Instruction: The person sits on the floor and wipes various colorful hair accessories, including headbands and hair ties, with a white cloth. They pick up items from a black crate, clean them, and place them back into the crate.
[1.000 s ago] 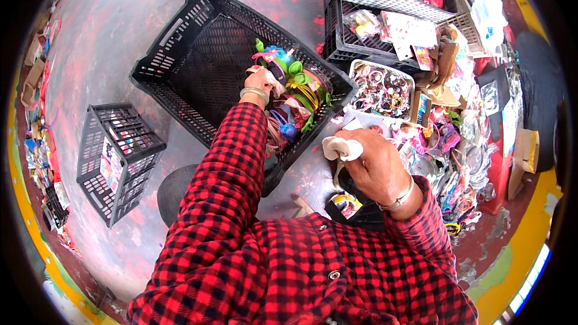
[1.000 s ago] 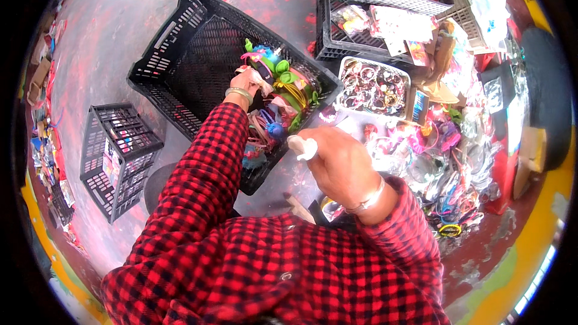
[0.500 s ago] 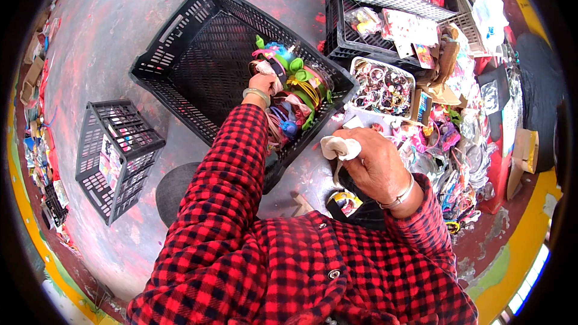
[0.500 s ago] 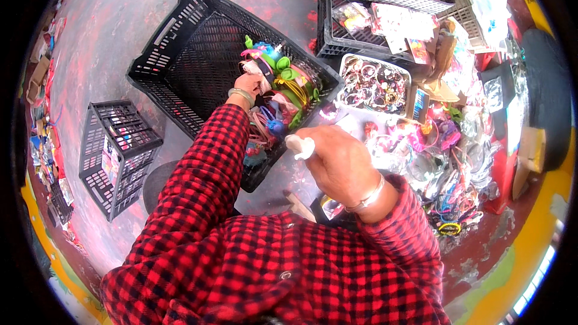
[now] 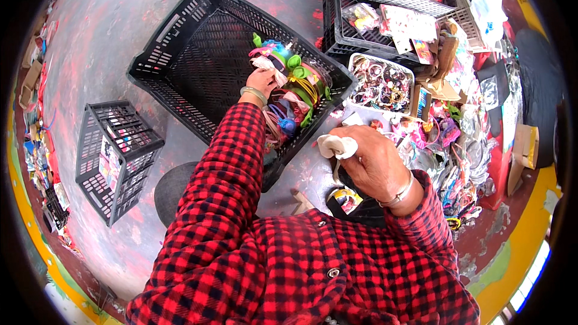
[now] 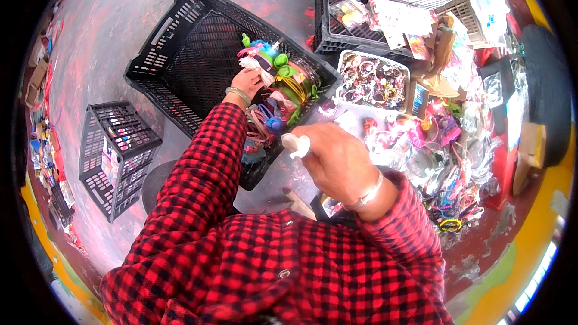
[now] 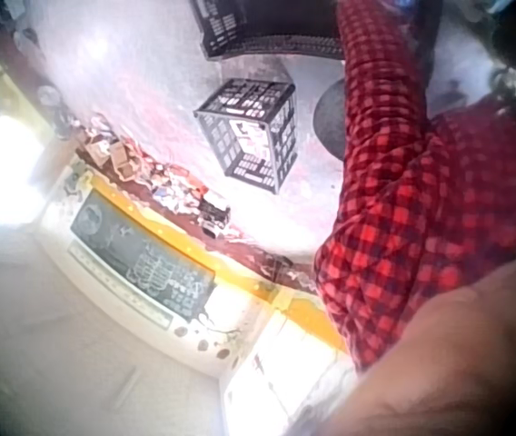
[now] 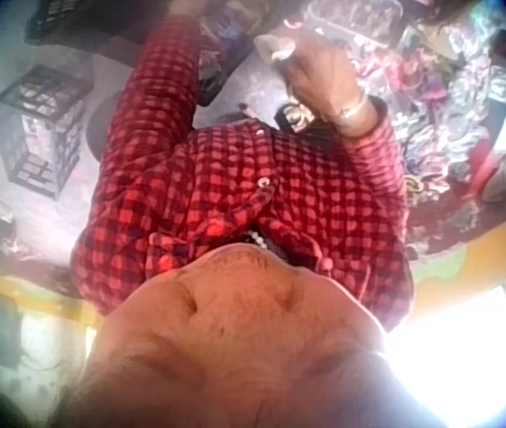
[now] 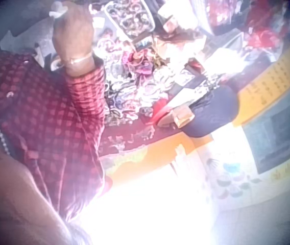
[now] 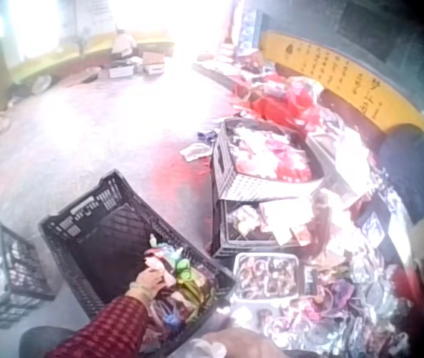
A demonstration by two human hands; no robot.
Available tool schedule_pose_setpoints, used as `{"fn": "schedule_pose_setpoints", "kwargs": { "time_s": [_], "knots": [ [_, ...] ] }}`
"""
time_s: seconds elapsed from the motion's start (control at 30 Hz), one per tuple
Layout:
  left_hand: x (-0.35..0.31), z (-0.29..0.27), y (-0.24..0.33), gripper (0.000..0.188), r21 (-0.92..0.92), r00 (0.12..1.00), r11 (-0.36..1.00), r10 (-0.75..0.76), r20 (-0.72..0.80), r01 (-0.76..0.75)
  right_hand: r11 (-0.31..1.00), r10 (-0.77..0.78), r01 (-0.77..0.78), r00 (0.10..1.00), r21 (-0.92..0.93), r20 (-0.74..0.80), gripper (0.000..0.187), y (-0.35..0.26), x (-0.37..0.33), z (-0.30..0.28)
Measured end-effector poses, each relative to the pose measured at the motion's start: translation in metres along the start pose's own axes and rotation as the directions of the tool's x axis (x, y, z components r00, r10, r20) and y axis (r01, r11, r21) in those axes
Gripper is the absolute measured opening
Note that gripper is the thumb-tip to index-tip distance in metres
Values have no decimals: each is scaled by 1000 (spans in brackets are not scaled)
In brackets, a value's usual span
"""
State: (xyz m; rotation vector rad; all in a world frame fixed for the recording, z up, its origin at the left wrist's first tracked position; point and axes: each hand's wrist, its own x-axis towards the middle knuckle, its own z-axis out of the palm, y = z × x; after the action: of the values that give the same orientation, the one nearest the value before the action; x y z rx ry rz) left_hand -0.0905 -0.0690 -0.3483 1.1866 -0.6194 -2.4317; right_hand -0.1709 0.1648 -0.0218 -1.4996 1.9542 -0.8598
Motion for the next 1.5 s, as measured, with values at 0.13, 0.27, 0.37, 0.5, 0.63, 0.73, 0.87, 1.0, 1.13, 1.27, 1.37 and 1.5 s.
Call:
{"fn": "schedule_pose_setpoints", "kwargs": {
  "time_s": [0.13, 0.27, 0.37, 0.5, 0.63, 0.73, 0.87, 1.0, 1.13, 1.27, 1.37, 1.5],
  "knots": [
    [4, -6, -5, 21, 39, 1000, 999, -5, 17, 5, 1000, 6, -6, 1000, -4, 16, 25, 1, 1, 1],
    [7, -21, -2, 26, 75, 982, 994, -94, 163, 83, 1000, 19, -19, 1000, 18, 13, 25, -1, 1, 1],
    [-14, 7, 1, 26, 219, 999, 974, -54, 6, 52, 999, 30, -30, 999, 28, 10, 25, -3, -1, 0],
    [-7, -15, 3, 29, 308, 995, 946, -101, -17, 101, 1000, -24, 24, 1000, -15, -5, 24, -1, -1, 1],
    [-13, -16, 4, 33, 493, 973, 844, -136, -186, 212, 999, 23, -25, 998, -47, -51, 21, -4, -5, 6],
    [-13, -8, 4, 44, 557, 941, 778, -128, -314, 292, 997, 46, -42, 997, 60, -64, 27, -16, -15, 7],
    [27, -73, 11, 36, 984, 976, -104, 177, -125, 145, 986, -99, 112, 989, 124, -109, 30, -31, -25, -7],
    [21, -74, 25, 29, 962, 968, -274, 244, 54, 15, 903, 67, 64, 956, 425, -287, 30, -20, -62, -49],
    [-23, -33, 42, 34, 986, 932, -17, 323, 164, -167, 788, 310, 63, 818, 612, -484, 31, 54, -143, -107],
    [-108, 71, 48, 21, 527, 976, 849, 150, -158, -45, 739, 592, 11, 465, 674, -658, 36, 168, -284, -118],
    [-145, 87, 64, 19, 494, 987, 855, 149, 57, -157, 568, 811, -2, 171, 823, -560, 5, 207, -351, -72],
    [-220, 122, 72, 18, 542, 957, 797, 146, 251, -264, 243, 970, 63, -10, 968, -243, 18, 305, -442, 33]
  ]
}}
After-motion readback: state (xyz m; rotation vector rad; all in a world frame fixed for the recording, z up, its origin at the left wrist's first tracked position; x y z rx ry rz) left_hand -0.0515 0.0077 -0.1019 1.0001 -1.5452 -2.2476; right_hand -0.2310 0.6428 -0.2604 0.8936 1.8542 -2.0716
